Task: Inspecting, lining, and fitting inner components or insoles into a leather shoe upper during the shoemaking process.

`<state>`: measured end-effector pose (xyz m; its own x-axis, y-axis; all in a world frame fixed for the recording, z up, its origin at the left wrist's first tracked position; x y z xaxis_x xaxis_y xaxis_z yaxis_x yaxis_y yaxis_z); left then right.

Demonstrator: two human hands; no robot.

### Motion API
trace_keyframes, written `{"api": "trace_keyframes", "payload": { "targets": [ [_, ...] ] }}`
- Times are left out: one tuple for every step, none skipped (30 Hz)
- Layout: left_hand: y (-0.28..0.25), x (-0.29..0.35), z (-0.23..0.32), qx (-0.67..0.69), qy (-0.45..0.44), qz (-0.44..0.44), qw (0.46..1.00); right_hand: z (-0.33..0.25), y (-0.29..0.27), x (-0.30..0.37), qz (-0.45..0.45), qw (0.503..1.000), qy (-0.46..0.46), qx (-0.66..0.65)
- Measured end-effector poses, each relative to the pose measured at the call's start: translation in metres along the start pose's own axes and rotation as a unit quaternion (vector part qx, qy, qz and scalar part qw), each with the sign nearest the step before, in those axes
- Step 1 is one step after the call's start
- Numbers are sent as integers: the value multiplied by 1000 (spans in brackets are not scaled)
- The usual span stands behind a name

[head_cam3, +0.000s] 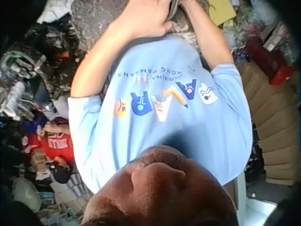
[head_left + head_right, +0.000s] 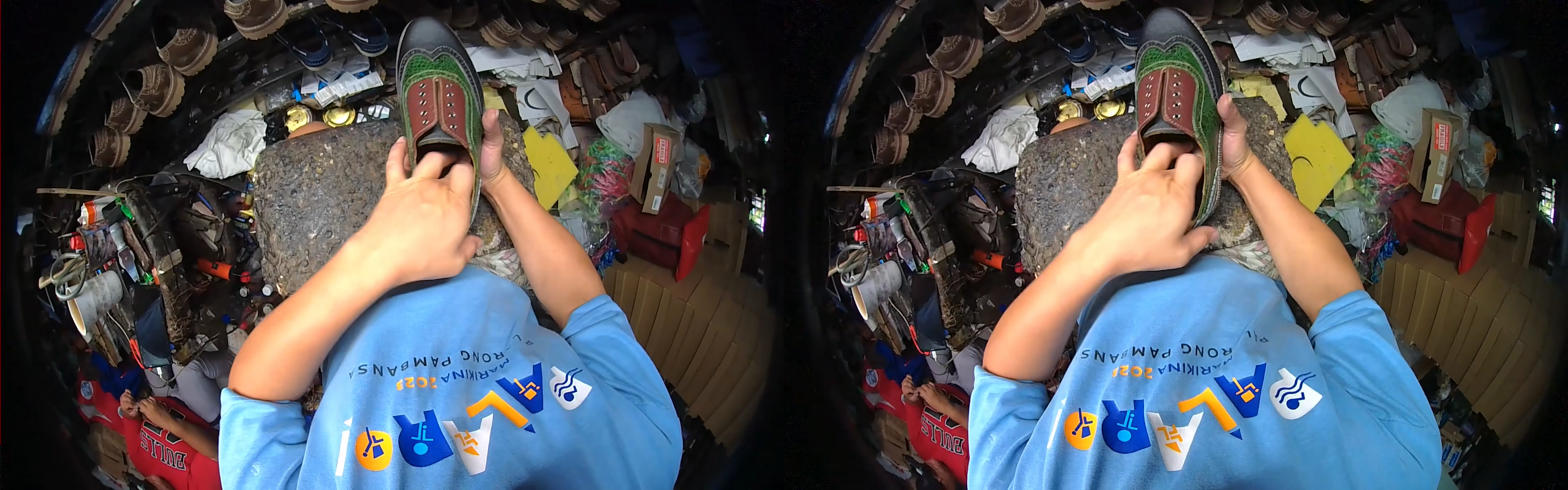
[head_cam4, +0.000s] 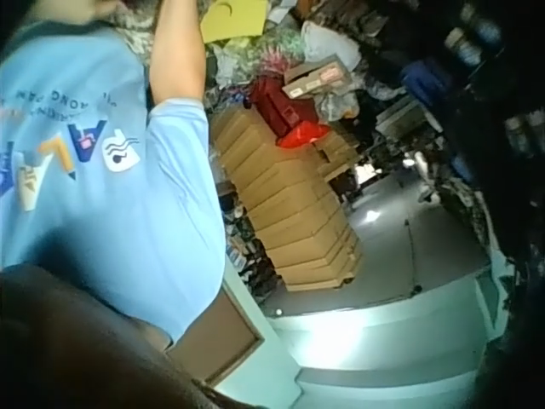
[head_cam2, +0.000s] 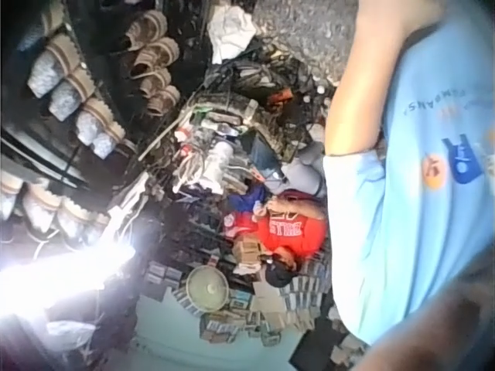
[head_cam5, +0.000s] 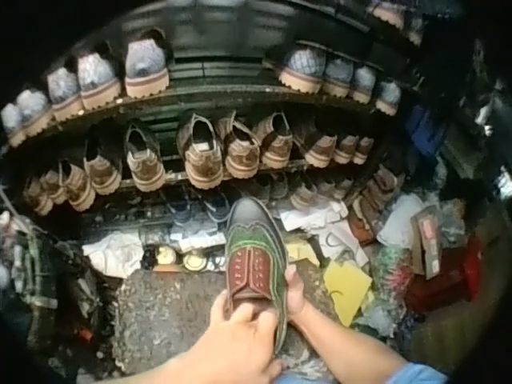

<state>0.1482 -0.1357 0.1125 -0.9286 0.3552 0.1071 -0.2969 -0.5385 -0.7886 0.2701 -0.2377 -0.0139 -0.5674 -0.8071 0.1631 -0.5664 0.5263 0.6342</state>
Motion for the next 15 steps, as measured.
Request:
{"api": "trace_keyframes", "payload": {
  "targets": [
    [5,-3,3,1,-1,-3,1000,-2,2,3,27,1000,3,7],
    [13,6,5,14,26,49,998,2,2,5,18,1000,6,-16],
    [13,10,6,15,26,48,998,6,0,5,9,999,7,-39],
    [15,12,6,13,24,-24,999,9,-8,5,10,999,8,-39],
    [19,15,6,11,22,-97,995,10,-15,3,-14,999,16,-46],
    [14,17,7,2,27,-56,998,11,-15,1,-38,997,25,-54],
    [8,16,4,3,26,-56,998,12,-15,1,-39,997,27,-55],
    [4,13,-4,35,3,-121,992,13,-16,1,-27,998,28,-46],
    [-5,8,-9,67,-16,-184,980,9,-15,2,-14,999,27,-35],
    [-14,7,-20,144,-11,-196,970,6,-10,-1,-16,999,27,-34],
    [-25,7,-26,183,28,-148,971,3,-5,-3,-3,1000,15,-15],
    [-29,7,-27,155,51,-105,981,2,-3,0,15,1000,4,5],
    [-31,7,-26,127,74,-60,987,3,-6,0,19,1000,4,5],
    [-23,6,-25,129,77,-63,987,6,-10,0,8,1000,19,-4],
    [-12,7,-21,69,80,-76,991,7,-9,-2,-10,999,36,-14]
  ]
}}
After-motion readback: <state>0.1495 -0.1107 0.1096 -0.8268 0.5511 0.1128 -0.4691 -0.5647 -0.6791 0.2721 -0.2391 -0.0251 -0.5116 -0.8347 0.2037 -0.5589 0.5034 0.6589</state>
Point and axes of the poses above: each hand's wrist, its own x-axis away from the middle knuckle, its own y-axis out of the palm, z = x × y, the point moved 3 cm from there along -x, towards the middle knuckle, and after that the axes turned 7 degrees about -z, right-handed, at the moved point
